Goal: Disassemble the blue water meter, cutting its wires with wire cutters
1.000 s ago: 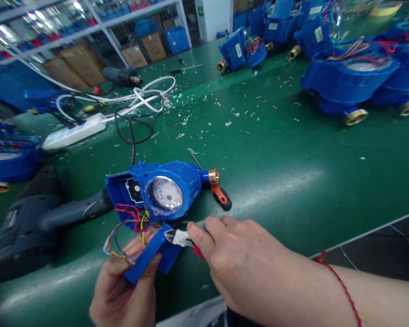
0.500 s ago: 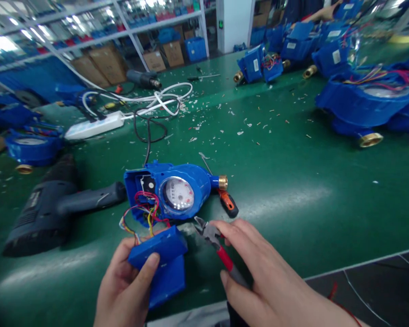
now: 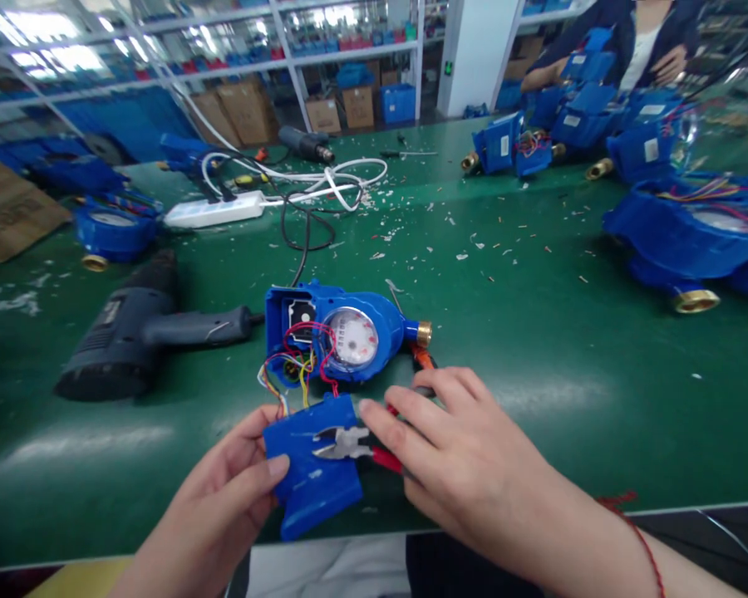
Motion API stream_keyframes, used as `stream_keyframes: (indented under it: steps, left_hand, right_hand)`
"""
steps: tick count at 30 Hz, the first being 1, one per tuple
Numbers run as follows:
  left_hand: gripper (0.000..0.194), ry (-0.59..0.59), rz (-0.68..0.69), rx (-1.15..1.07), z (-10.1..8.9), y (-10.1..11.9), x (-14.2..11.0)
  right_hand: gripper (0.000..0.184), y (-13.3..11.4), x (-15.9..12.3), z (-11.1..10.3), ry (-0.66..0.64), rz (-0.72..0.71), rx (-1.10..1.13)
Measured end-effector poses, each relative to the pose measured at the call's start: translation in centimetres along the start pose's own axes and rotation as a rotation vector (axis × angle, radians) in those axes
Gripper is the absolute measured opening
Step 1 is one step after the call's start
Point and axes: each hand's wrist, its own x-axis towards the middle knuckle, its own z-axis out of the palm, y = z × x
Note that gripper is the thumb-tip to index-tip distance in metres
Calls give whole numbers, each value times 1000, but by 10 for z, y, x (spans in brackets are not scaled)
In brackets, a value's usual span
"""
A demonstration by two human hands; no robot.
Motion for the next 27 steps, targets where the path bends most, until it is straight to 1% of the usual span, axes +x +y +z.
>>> stream_keyframes:
  steps: [2, 7, 11, 16, 22, 27]
  left_hand:
    - [25, 7, 4, -24, 2, 2, 1]
    - [29, 31, 28, -64, 3, 2, 2]
    - [28, 31, 39, -66, 0, -1, 1]
    - [28, 73, 10, -35, -6, -4, 0]
    - [27, -2, 44, -47, -7, -7, 4]
    - [28, -8, 23, -56, -7, -8, 2]
  right_hand:
    - [41, 1, 8, -3, -16, -45, -48]
    - [38, -2, 17, -6, -44, -58, -136]
    - [34, -1, 19, -6, -39, -107, -186]
    - [31, 1, 22, -7, -62, -143, -178]
    - [30, 2, 20, -5, -64, -174, -172]
    - [29, 3, 19, -3, -30, -169, -166]
